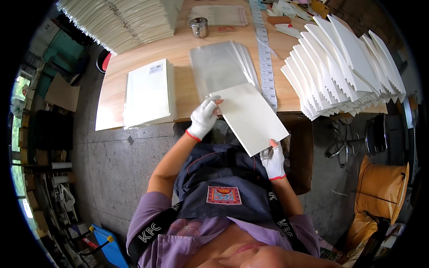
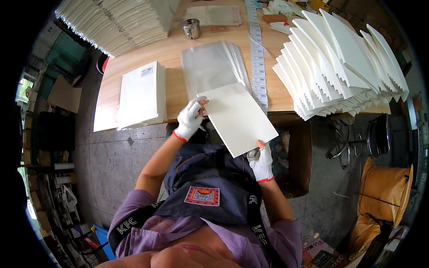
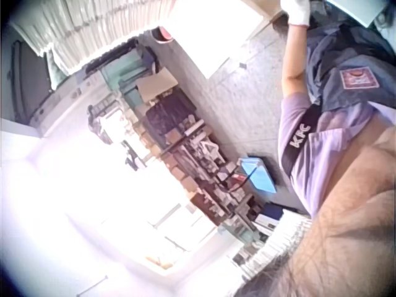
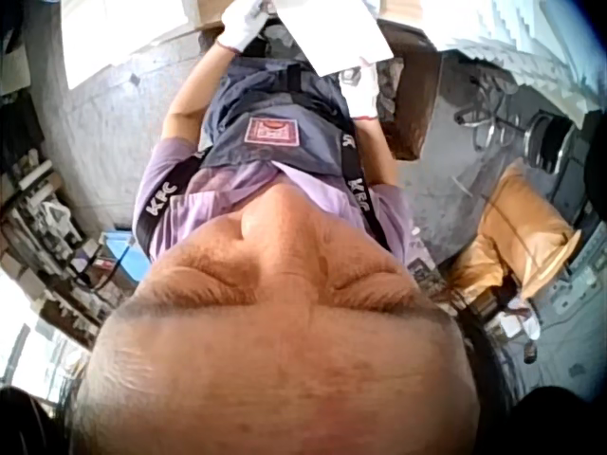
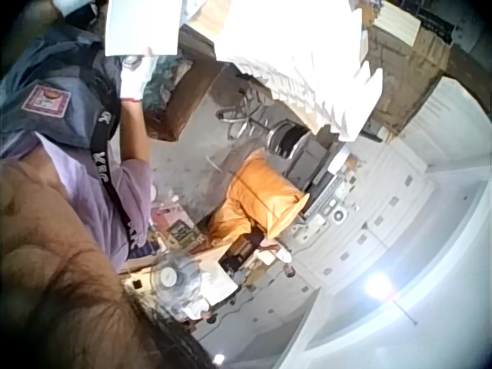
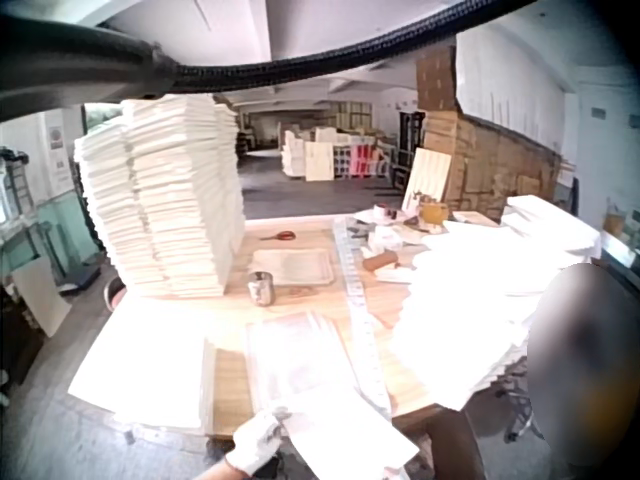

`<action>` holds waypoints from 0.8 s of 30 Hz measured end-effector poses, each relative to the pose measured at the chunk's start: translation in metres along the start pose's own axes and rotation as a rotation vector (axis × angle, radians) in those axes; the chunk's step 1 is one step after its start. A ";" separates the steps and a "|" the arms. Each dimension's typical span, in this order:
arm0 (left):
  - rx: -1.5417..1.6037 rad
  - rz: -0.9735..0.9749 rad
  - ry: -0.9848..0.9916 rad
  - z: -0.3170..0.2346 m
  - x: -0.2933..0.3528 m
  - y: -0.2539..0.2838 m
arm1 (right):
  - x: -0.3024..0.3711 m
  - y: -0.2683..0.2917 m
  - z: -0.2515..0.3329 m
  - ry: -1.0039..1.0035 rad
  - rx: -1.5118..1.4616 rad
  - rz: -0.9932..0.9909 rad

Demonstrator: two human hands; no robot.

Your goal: The person repeatedly picks up white rectangular boards and places them into clear plastic sleeves. They then apply a label to the sleeve and place the packaged item on a stack. The process is repeated for multiple items.

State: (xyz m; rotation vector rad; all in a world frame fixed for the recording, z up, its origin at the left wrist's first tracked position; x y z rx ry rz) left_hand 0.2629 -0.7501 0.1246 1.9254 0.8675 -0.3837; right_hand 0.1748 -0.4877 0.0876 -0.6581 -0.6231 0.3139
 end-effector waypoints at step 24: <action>1.266 0.228 1.420 -0.006 0.121 -0.080 | -0.028 -0.042 -0.067 -0.471 -0.216 0.245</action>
Point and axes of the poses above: each hand's wrist, its own x-axis away from the middle knuckle, its own y-axis out of the back of the hand, z = x × y, the point moved 2 cm from there along -x, towards the middle knuckle, and after that the axes turned 2 degrees about -z, right-handed, at the moved point
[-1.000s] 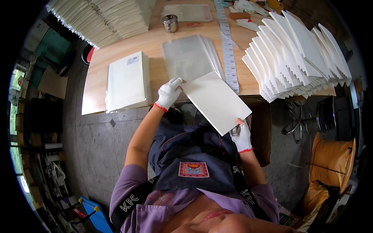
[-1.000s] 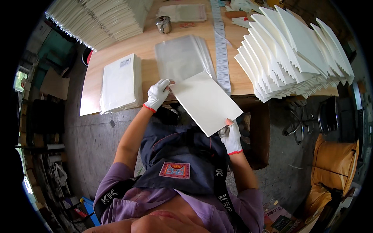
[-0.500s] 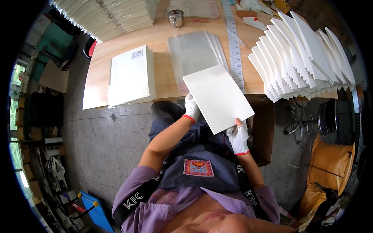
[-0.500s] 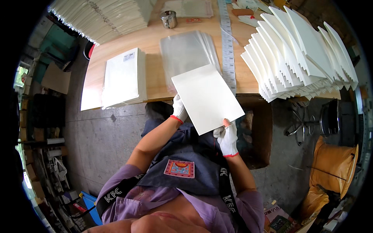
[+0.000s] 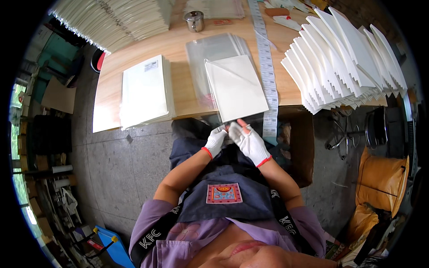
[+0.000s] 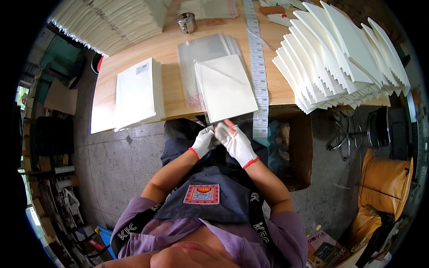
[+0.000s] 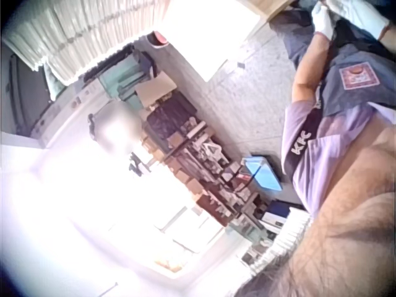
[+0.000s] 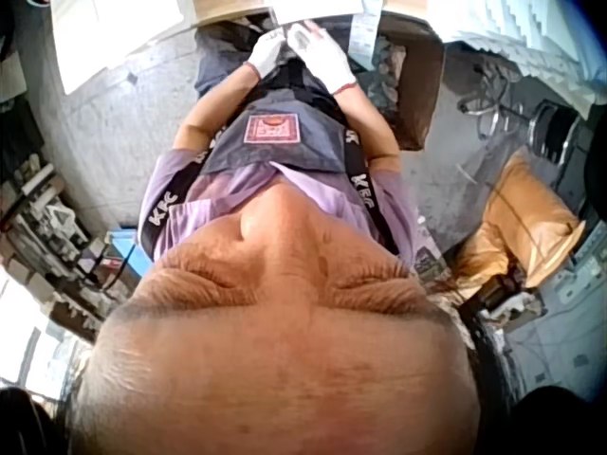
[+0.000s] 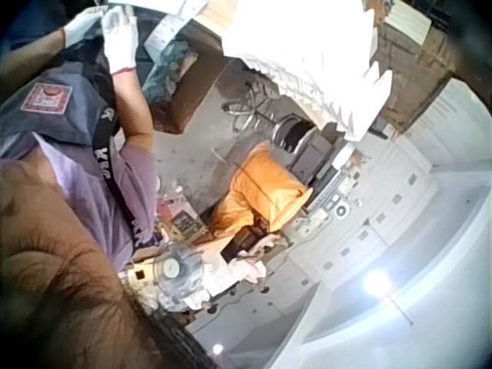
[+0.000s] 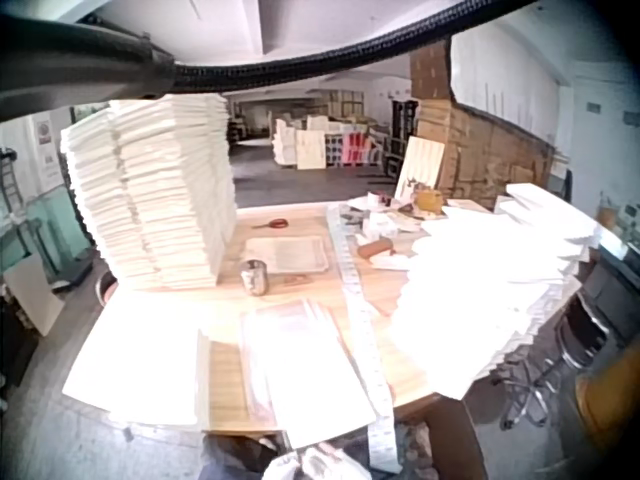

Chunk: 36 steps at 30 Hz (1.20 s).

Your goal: The person repeatedly picks up white rectangular boards and places them into clear plastic sleeves. They then apply a label to the sleeve and place the packaged item on a stack. The process is repeated for multiple items.

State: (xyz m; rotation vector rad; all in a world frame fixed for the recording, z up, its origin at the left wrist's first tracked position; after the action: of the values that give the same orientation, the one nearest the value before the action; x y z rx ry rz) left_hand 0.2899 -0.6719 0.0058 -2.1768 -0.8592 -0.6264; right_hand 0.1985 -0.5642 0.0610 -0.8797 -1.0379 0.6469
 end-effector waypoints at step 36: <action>-0.170 -0.034 -0.111 -0.045 0.029 0.044 | -0.022 -0.061 0.004 0.862 2.418 0.311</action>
State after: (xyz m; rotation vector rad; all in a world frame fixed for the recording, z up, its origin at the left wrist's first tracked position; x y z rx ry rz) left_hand 0.3329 -0.7178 0.0341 -2.3728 -0.9321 -0.6204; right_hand 0.1892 -0.6119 0.1043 0.8938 0.9324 1.0361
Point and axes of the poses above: each hand's wrist, its own x-axis away from the middle knuckle, its own y-axis out of the back of the hand, z = x × y, the point moved 2 cm from there along -x, towards the middle knuckle, and after that the axes turned 2 degrees about -z, right-handed, at the moved point
